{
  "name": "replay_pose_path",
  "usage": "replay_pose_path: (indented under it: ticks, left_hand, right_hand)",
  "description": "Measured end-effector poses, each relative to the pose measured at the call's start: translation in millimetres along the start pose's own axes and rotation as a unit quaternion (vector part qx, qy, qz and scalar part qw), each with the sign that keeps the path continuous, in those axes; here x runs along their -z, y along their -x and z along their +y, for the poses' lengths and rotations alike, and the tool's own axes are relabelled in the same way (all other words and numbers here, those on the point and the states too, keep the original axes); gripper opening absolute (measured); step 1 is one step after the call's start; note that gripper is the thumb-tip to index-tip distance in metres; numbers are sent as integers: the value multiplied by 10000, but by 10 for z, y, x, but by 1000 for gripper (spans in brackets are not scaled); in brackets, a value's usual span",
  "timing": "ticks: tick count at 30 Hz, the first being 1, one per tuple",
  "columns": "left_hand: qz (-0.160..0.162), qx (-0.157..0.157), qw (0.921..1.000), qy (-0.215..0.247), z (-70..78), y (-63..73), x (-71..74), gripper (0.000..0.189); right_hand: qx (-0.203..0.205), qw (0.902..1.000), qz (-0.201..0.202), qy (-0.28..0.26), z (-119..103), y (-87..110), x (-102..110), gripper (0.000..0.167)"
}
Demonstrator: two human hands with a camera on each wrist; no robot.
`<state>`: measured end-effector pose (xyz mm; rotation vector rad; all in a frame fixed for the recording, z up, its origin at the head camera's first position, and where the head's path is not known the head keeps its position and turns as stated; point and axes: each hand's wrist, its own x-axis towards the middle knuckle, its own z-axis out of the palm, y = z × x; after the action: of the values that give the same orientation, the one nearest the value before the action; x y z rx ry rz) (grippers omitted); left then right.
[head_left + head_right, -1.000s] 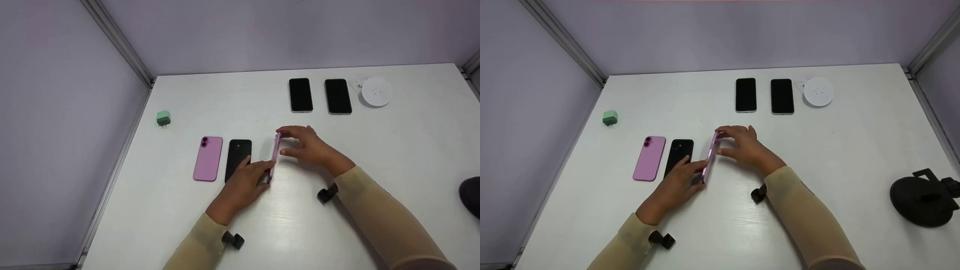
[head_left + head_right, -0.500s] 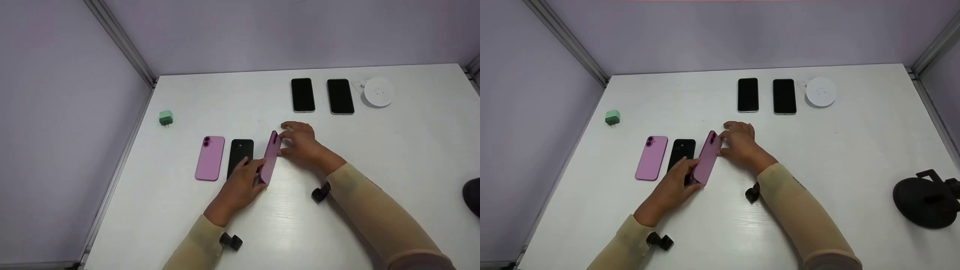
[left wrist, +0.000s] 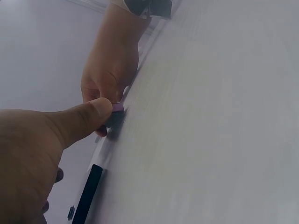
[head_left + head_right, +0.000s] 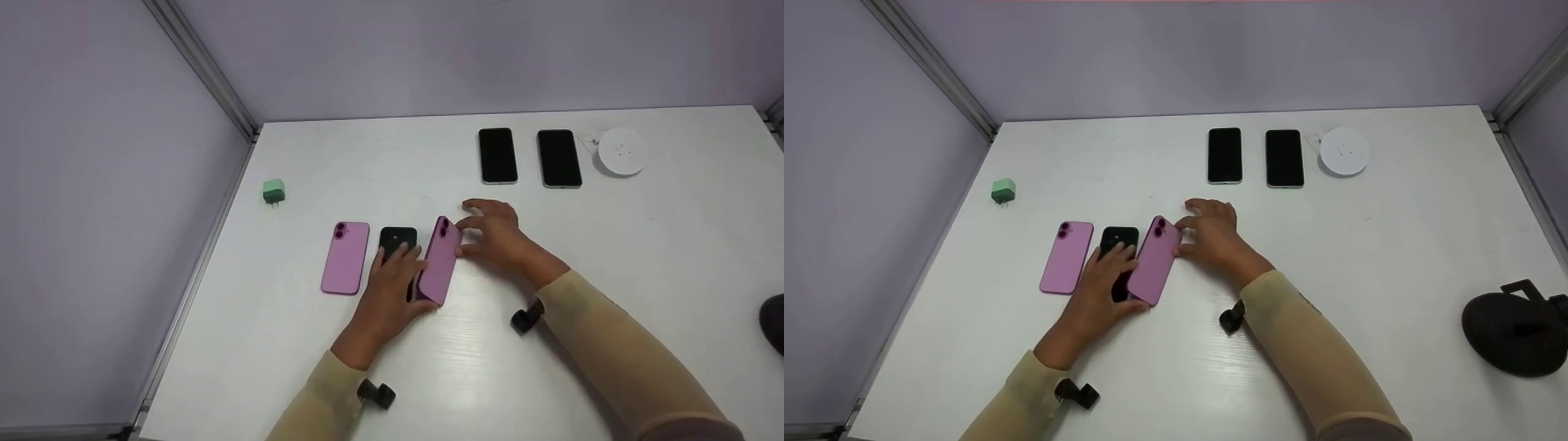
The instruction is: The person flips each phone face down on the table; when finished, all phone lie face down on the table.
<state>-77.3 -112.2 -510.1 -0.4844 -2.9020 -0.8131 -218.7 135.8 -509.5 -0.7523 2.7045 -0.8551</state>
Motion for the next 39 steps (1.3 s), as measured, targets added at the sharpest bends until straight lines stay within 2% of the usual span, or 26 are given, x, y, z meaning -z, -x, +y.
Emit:
replay_pose_path:
  ticks: [3, 7, 11, 15, 25, 29, 34, 39]
  left_hand:
    - [206, -320, 9978, -542, 9, -7, -3, 74]
    - [369, -538, 9937, -914, 26, -16, 0, 72]
    - [316, -544, 9938, -916, 42, -17, -4, 73]
    - [257, -500, 9960, -699, 49, -22, -19, 76]
    - [260, -395, 9974, -552, 29, -38, -35, 79]
    - [214, -244, 9979, -564, 35, -41, -36, 85]
    - [116, -144, 9966, -802, 69, -41, -43, 88]
    - [63, -297, 9920, -1221, 111, -46, -67, 84]
  right_hand:
    - [1, 10000, 29, 26, 37, 48, 17, 47]
    - [49, 10000, 60, -6, 69, 108, 37, 48]
    - [105, 9999, 25, 58, 90, 129, 40, 57]
    - [83, 9998, -3, 170, 111, 137, 34, 66]
    - [119, 9989, -67, 455, 100, 200, 35, 70]
    - [98, 9985, -139, 523, 99, 211, 36, 70]
    - [149, 9970, -288, 702, 105, 221, 40, 70]
    - [292, 9938, -526, 939, 108, 236, 57, 70]
